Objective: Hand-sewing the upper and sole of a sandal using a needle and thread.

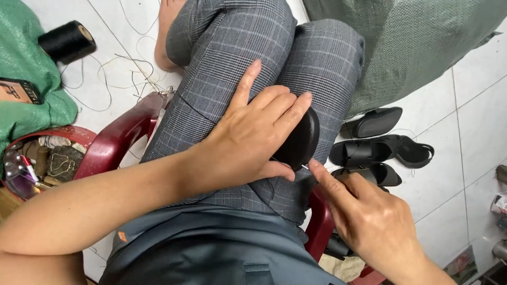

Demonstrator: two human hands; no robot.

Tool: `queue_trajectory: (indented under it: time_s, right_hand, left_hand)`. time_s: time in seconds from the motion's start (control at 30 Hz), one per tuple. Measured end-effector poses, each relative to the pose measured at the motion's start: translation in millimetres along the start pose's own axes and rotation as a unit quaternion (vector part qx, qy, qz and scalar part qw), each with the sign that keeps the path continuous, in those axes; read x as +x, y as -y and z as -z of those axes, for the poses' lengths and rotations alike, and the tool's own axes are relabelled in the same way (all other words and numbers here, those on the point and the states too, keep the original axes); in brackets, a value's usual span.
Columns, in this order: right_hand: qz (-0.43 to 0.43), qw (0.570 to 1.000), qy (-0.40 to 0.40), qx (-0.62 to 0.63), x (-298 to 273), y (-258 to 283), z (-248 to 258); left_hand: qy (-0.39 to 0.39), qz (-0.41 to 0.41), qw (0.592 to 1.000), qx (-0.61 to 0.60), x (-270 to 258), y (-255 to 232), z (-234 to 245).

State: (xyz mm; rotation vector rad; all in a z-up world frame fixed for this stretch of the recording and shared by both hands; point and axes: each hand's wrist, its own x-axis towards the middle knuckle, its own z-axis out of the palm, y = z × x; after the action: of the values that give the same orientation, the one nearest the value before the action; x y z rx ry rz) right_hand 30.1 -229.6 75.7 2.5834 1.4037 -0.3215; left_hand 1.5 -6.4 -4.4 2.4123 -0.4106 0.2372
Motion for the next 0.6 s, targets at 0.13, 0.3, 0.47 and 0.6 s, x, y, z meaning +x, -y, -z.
queue_trajectory:
  time_s: [0.13, 0.3, 0.47, 0.6]
  right_hand:
    - [0.029, 0.984, -0.039, 0.169, 10.8, -3.9, -1.6]
    - [0.032, 0.973, -0.046, 0.222, 17.2, 1.3, -0.7]
    - [0.003, 0.973, -0.032, 0.227, 22.4, 7.9, 8.7]
    - [-0.024, 0.982, 0.005, 0.189, 14.2, 5.0, -2.8]
  left_hand:
    - [-0.008, -0.006, 1.0, -0.02, 0.9, 2.6, -1.3]
    - [-0.027, -0.013, 0.999, -0.018, -1.8, 3.5, -6.6]
    - [-0.052, 0.019, 0.998, 0.04, -16.8, -16.6, 15.8]
    - [-0.042, -0.034, 0.993, -0.101, -30.6, -14.1, 27.7]
